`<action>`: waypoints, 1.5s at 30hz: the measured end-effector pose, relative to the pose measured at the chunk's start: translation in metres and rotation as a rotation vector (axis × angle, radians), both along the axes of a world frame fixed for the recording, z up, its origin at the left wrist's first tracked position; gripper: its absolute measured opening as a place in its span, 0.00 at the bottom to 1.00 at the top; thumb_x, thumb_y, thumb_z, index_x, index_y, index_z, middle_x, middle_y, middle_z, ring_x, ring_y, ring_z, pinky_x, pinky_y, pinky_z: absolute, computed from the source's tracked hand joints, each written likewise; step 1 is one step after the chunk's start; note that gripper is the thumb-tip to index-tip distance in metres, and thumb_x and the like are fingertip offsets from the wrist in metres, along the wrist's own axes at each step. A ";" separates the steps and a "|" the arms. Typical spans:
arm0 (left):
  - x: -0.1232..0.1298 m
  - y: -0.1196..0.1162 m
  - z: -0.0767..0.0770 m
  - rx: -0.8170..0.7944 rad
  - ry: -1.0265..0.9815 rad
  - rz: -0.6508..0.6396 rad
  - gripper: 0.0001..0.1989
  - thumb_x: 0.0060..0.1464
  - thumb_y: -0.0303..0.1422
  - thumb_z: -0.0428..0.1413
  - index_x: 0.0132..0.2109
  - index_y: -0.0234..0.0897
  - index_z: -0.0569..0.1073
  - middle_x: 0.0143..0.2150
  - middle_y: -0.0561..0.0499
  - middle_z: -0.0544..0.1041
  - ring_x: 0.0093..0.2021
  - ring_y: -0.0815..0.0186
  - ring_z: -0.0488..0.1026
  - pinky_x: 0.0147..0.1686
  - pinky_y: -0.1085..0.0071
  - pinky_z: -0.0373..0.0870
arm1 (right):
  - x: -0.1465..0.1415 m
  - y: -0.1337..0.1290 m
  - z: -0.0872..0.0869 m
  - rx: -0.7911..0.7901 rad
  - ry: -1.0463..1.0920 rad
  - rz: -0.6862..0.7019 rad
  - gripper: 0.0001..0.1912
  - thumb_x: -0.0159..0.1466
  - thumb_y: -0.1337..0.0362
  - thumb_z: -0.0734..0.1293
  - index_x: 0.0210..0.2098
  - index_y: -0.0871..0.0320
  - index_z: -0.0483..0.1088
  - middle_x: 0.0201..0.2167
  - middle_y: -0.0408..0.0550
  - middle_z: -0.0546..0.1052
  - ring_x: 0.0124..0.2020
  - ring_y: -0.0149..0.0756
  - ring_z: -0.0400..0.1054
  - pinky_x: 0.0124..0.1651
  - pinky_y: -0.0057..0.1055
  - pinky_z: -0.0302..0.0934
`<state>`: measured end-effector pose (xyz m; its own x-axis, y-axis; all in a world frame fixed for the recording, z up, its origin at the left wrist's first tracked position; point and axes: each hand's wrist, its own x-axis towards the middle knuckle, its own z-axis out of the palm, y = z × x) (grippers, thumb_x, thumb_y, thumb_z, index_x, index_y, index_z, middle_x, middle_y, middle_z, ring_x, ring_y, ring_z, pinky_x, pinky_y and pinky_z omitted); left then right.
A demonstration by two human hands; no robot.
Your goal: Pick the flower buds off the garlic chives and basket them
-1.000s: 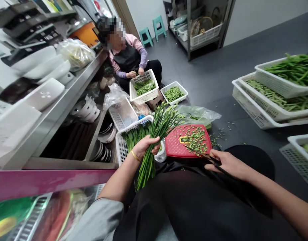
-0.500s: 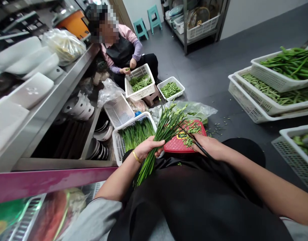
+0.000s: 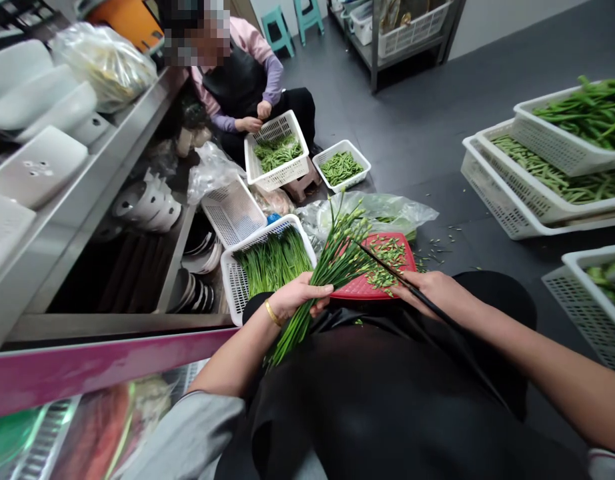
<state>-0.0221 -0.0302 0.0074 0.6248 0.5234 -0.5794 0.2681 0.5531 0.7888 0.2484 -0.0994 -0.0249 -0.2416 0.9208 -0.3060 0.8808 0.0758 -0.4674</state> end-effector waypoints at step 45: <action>-0.006 0.009 0.003 0.133 -0.107 0.001 0.26 0.40 0.50 0.66 0.20 0.33 0.65 0.14 0.55 0.65 0.13 0.76 0.59 0.14 0.76 0.55 | 0.018 0.038 -0.046 -0.239 -0.154 -0.105 0.28 0.67 0.44 0.54 0.37 0.59 0.74 0.41 0.59 0.80 0.46 0.49 0.74 0.41 0.34 0.63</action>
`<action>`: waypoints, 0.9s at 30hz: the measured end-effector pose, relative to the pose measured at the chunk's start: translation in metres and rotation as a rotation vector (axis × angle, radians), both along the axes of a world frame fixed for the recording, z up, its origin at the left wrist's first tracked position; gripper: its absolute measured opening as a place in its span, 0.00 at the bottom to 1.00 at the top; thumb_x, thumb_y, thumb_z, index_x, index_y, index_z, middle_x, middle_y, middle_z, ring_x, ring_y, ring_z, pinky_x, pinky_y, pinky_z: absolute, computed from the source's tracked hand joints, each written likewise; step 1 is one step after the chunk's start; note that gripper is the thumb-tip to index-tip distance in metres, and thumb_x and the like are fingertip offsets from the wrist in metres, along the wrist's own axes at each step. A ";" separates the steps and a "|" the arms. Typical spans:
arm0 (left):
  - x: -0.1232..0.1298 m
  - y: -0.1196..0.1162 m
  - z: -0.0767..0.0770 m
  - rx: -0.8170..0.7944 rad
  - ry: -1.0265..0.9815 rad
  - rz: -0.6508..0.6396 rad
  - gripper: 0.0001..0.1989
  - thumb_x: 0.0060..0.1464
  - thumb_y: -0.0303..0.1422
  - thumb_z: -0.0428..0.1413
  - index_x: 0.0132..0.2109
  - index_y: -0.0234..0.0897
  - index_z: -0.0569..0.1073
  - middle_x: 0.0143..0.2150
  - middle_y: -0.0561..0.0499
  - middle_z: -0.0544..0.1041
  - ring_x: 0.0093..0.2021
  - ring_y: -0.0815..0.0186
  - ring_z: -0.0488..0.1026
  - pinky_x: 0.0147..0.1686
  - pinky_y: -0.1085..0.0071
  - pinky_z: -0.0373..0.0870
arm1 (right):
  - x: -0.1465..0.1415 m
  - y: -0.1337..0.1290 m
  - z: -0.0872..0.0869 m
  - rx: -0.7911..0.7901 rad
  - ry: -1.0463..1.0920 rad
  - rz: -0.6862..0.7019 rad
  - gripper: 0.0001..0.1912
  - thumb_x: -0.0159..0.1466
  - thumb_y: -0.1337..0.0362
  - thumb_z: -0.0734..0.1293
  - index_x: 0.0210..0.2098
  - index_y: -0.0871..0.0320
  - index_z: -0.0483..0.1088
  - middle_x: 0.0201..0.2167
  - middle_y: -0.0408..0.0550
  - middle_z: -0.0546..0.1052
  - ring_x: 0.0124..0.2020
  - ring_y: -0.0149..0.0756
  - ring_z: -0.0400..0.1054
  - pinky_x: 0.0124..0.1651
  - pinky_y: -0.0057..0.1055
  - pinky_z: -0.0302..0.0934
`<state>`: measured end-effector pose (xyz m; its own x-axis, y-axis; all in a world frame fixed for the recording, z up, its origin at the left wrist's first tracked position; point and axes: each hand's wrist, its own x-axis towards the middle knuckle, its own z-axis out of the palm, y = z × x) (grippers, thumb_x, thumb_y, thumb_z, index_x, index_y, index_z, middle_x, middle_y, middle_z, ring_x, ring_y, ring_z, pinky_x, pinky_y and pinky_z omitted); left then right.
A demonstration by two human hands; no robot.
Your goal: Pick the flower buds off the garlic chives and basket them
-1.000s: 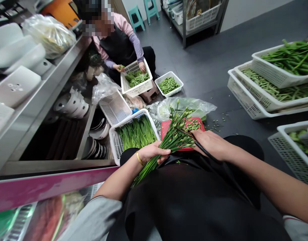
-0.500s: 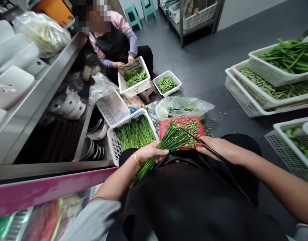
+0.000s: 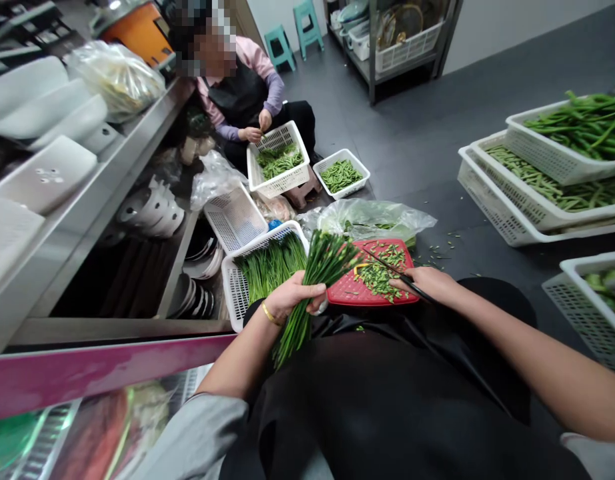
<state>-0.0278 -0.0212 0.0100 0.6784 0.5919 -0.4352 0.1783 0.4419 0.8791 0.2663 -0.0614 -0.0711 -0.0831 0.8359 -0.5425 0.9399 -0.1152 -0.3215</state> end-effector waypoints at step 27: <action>0.018 -0.005 0.002 0.119 -0.101 0.280 0.27 0.37 0.50 0.67 0.21 0.35 0.62 0.12 0.60 0.61 0.12 0.77 0.57 0.15 0.75 0.53 | -0.069 0.018 0.076 1.120 0.685 0.011 0.10 0.65 0.62 0.63 0.30 0.58 0.71 0.25 0.46 0.73 0.28 0.33 0.66 0.34 0.32 0.63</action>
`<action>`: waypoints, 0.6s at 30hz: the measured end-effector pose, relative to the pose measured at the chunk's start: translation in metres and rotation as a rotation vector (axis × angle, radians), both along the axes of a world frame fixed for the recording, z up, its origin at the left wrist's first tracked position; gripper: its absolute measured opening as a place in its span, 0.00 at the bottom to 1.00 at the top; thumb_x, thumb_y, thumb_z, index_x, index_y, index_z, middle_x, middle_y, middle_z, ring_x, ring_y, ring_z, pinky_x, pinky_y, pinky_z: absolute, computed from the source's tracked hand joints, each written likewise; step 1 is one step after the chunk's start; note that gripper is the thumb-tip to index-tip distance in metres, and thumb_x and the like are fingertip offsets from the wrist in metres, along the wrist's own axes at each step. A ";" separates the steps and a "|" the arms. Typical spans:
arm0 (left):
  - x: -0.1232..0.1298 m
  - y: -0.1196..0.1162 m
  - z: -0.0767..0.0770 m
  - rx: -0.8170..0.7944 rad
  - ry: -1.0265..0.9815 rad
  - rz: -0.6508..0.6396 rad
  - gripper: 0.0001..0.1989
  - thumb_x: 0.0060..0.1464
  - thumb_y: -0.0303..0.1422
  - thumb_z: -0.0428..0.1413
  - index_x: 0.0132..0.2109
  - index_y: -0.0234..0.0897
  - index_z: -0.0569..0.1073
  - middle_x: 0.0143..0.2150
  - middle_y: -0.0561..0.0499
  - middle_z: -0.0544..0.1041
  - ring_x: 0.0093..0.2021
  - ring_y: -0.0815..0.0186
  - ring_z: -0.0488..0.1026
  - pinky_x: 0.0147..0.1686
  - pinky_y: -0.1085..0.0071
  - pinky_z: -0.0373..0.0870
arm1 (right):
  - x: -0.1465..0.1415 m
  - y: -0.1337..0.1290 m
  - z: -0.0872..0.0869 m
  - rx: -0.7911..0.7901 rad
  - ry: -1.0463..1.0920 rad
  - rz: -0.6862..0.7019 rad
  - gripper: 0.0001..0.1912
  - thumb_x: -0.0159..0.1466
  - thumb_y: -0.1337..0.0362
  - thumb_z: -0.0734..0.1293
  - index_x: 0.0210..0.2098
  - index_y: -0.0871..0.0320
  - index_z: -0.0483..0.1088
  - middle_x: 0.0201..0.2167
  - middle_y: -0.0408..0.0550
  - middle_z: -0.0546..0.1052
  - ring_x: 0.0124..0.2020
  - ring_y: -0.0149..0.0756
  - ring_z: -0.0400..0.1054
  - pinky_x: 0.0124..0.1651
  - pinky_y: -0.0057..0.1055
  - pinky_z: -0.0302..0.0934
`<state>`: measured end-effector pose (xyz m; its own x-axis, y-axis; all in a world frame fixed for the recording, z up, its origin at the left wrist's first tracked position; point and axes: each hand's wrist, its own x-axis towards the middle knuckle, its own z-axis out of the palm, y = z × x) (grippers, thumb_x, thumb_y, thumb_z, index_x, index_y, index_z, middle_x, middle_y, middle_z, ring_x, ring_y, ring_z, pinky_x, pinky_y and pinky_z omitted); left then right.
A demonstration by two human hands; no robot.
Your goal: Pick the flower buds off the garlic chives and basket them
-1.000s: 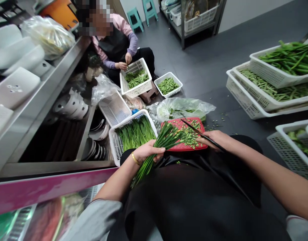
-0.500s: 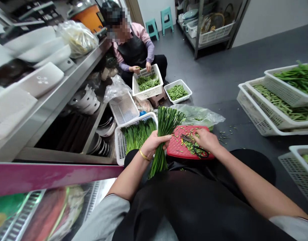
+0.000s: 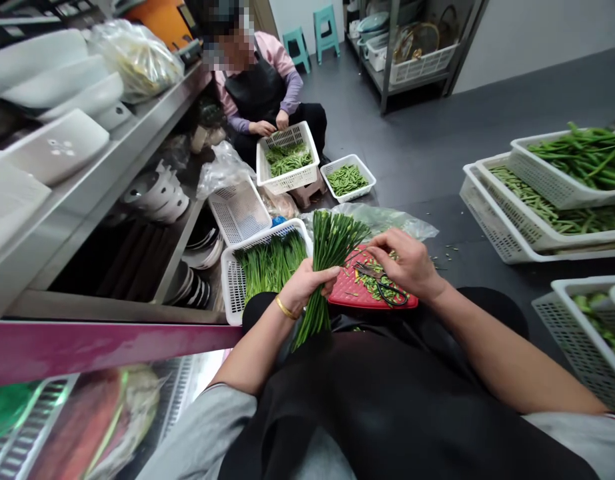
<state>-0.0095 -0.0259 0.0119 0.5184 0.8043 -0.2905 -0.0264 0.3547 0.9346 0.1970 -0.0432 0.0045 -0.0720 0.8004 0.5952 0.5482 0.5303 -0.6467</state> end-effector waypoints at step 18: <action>0.008 -0.009 0.000 0.116 0.094 -0.012 0.26 0.39 0.50 0.66 0.24 0.35 0.63 0.14 0.60 0.63 0.14 0.77 0.58 0.17 0.75 0.52 | -0.003 0.003 0.027 -0.418 0.178 0.017 0.22 0.54 0.47 0.71 0.19 0.59 0.67 0.15 0.39 0.65 0.19 0.25 0.54 0.23 0.27 0.50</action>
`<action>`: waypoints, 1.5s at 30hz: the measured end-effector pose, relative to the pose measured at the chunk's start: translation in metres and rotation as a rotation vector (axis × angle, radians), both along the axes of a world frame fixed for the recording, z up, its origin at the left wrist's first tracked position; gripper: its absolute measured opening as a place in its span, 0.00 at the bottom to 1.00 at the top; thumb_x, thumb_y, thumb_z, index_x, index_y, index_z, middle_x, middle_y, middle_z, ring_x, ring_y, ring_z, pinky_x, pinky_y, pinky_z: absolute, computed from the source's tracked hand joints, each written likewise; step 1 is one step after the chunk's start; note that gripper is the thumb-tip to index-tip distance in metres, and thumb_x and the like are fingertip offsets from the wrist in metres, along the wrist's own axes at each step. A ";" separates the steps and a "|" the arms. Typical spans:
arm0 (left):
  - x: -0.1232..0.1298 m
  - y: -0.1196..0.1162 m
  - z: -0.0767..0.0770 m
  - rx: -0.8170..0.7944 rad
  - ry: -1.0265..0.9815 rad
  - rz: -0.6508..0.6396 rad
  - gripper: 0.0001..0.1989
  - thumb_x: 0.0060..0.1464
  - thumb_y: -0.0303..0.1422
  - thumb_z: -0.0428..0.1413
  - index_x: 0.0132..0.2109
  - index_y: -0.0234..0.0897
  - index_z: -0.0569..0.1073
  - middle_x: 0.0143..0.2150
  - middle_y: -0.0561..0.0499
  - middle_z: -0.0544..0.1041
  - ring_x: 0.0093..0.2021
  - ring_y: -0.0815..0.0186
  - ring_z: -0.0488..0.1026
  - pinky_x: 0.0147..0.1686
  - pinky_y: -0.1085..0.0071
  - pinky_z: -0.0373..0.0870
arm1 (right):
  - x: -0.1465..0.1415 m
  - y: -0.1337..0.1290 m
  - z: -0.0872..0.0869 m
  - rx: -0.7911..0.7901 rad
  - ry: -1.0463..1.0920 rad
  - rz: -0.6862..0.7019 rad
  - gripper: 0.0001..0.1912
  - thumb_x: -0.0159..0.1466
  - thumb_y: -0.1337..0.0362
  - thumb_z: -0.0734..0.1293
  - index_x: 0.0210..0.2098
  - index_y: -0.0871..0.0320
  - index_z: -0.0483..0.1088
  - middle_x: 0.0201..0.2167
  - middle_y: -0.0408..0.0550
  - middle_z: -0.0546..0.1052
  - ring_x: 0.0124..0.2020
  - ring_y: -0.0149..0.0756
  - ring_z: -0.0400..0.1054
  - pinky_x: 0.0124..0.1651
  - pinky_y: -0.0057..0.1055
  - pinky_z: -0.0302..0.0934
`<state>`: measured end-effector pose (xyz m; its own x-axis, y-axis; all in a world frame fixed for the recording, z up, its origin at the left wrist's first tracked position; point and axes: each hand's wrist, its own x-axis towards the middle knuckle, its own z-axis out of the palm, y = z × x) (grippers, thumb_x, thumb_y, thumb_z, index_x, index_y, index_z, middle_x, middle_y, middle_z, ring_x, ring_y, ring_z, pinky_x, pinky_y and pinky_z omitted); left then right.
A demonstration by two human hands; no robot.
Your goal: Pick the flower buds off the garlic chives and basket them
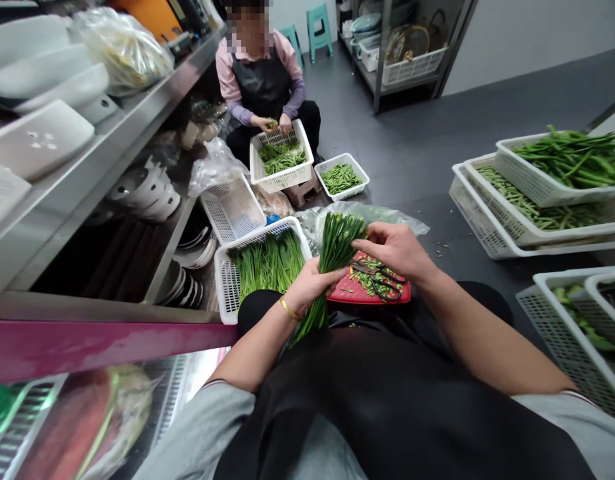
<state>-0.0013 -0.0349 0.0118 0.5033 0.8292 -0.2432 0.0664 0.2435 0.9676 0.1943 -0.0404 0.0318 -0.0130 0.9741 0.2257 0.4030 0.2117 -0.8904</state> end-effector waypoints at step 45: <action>-0.001 0.000 -0.003 0.021 0.103 -0.113 0.25 0.42 0.51 0.65 0.24 0.35 0.65 0.14 0.59 0.62 0.15 0.75 0.57 0.17 0.75 0.52 | 0.027 0.003 0.006 0.461 -0.253 -0.018 0.12 0.64 0.52 0.63 0.35 0.52 0.73 0.44 0.50 0.75 0.56 0.47 0.65 0.63 0.53 0.53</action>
<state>-0.0021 -0.0351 0.0092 0.5669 0.7742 -0.2814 0.1919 0.2081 0.9591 0.2216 -0.0378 0.0381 -0.1065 0.7749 0.6231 0.6007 0.5495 -0.5807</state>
